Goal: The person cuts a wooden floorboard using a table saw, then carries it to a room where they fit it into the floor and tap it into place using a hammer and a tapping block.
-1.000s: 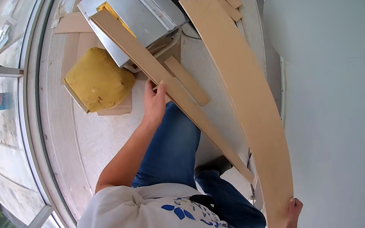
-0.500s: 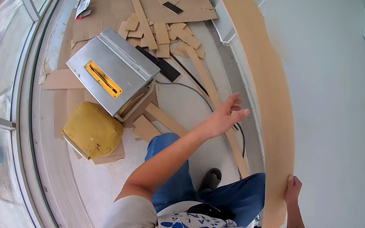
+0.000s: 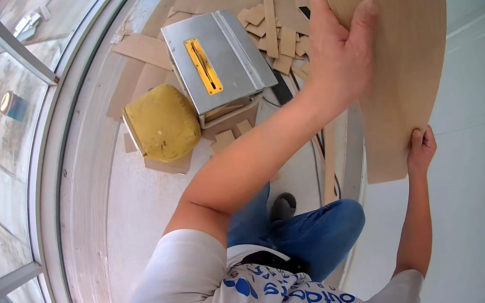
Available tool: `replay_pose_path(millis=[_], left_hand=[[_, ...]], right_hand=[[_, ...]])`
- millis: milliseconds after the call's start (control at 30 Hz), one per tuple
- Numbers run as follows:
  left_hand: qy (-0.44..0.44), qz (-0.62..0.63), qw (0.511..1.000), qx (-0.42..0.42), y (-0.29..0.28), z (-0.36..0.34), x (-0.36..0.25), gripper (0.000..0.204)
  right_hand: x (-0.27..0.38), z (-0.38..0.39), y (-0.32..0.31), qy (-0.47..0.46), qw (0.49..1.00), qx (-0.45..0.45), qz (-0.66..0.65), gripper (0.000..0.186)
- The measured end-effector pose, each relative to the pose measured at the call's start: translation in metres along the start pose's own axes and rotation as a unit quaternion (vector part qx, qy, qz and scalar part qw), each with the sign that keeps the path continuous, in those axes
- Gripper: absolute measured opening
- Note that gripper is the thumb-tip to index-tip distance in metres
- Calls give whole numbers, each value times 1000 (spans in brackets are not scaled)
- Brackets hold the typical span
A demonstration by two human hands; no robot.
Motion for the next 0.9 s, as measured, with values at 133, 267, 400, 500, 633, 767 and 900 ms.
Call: replay_pose_path(millis=[133, 267, 400, 500, 633, 767, 900], left_hand=[[-16, -140, 990, 24, -26, -36, -41, 37], [-78, -214, 971, 75, -20, -36, -48, 34], [-68, -390, 917, 40, -46, -24, -31, 37], [-100, -507, 854, 50, -72, -11, -44, 42], [-231, -676, 684, 145, -99, 3, -59, 38], [-39, -869, 492, 49, -97, 9, -106, 30], [-233, -783, 573, -63, -120, 108, -133, 33]], right_hand=[[5, -13, 153, -1, 975, 117, -187, 22], [26, 11, 253, 3, 906, 302, -298, 23], [68, 12, 287, 5, 784, 398, -477, 43], [111, -16, 284, 8, 731, 358, -581, 62], [103, -55, 300, 26, 592, 344, -729, 75], [110, -3, 380, 235, 570, 311, -723, 51], [161, 50, 424, 303, 611, 282, -675, 50]])
Point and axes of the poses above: each hand's wrist, its own z-axis away from the middle knuckle, its own y-axis out of the palm, x = y × z, the point moved 8 cm from there along -z, towards the middle knuckle
